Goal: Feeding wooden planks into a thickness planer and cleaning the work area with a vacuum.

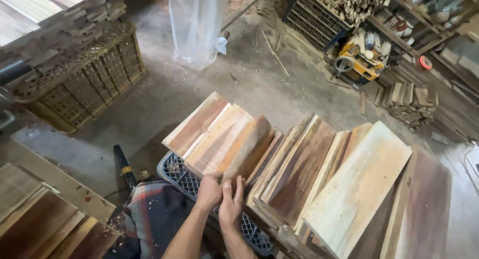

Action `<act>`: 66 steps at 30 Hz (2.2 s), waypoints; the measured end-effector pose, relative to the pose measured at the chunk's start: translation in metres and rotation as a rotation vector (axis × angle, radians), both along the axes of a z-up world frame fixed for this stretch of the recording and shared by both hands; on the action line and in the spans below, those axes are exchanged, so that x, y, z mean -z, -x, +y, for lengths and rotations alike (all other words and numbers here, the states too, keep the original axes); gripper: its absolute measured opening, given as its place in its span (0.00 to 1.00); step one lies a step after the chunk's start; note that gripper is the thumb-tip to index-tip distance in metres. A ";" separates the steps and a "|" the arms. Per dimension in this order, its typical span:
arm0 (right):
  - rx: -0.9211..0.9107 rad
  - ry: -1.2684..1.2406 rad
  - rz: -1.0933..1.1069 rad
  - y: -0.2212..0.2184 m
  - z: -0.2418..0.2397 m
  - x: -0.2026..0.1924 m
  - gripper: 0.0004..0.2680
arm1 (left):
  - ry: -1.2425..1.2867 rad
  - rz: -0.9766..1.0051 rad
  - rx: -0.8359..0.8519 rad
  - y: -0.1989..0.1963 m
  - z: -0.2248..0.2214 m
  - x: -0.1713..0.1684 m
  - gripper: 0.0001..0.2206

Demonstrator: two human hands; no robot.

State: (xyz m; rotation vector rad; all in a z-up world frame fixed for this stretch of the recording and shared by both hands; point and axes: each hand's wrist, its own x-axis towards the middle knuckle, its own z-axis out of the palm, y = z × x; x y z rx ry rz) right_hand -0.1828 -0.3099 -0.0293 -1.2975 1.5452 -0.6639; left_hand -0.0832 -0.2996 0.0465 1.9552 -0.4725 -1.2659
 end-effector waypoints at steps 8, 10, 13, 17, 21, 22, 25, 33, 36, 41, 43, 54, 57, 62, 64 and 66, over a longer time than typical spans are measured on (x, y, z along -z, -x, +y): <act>0.044 -0.015 -0.107 -0.003 0.000 0.005 0.26 | 0.307 -0.226 -0.098 0.024 0.000 0.075 0.11; 0.078 -0.005 -0.170 -0.007 -0.005 0.000 0.25 | 0.425 -0.330 -0.063 0.019 -0.007 0.072 0.11; 0.004 0.004 -0.178 -0.005 -0.010 0.003 0.27 | 0.365 -0.406 -0.165 0.000 -0.011 0.042 0.16; 0.155 0.019 -0.391 -0.016 -0.022 0.008 0.23 | 0.252 0.086 -0.304 -0.027 -0.017 0.037 0.17; 0.340 -0.226 -0.820 -0.031 -0.018 -0.022 0.15 | 0.396 0.435 -0.571 -0.026 0.003 0.019 0.24; 0.328 -0.229 -0.823 -0.034 -0.019 -0.025 0.15 | 0.402 0.429 -0.581 -0.030 0.003 0.009 0.24; 0.303 -0.229 -0.903 -0.032 -0.016 -0.041 0.10 | 0.361 0.535 -0.659 -0.028 0.008 -0.008 0.21; -0.028 -0.441 -0.907 -0.058 0.025 -0.061 0.20 | 0.676 0.550 -0.950 -0.033 0.081 0.051 0.27; -0.226 -0.569 -0.816 -0.082 0.067 -0.063 0.22 | 0.675 0.307 -1.075 -0.042 0.151 0.072 0.28; -0.648 -0.770 -0.762 -0.138 0.145 -0.018 0.25 | 0.866 0.284 -1.417 -0.070 0.264 0.083 0.29; -0.784 -0.830 -0.737 -0.155 0.179 -0.009 0.27 | 0.857 0.214 -1.503 -0.073 0.302 0.094 0.27; -1.388 0.087 -0.353 -0.211 0.251 0.012 0.29 | 0.252 -0.546 -1.235 -0.092 0.414 0.104 0.37; -1.337 0.087 -0.441 -0.211 0.254 0.010 0.24 | 0.226 -0.582 -1.153 -0.103 0.420 0.112 0.36; -1.357 0.341 -0.366 -0.253 0.251 0.038 0.21 | 0.165 -0.638 -1.073 -0.148 0.424 0.130 0.33; -1.373 0.507 -0.292 -0.278 0.252 0.041 0.21 | 0.150 -0.658 -1.050 -0.169 0.425 0.114 0.31; -1.428 0.588 -0.108 -0.305 0.251 0.047 0.20 | 0.010 -0.691 -0.987 -0.186 0.426 0.081 0.30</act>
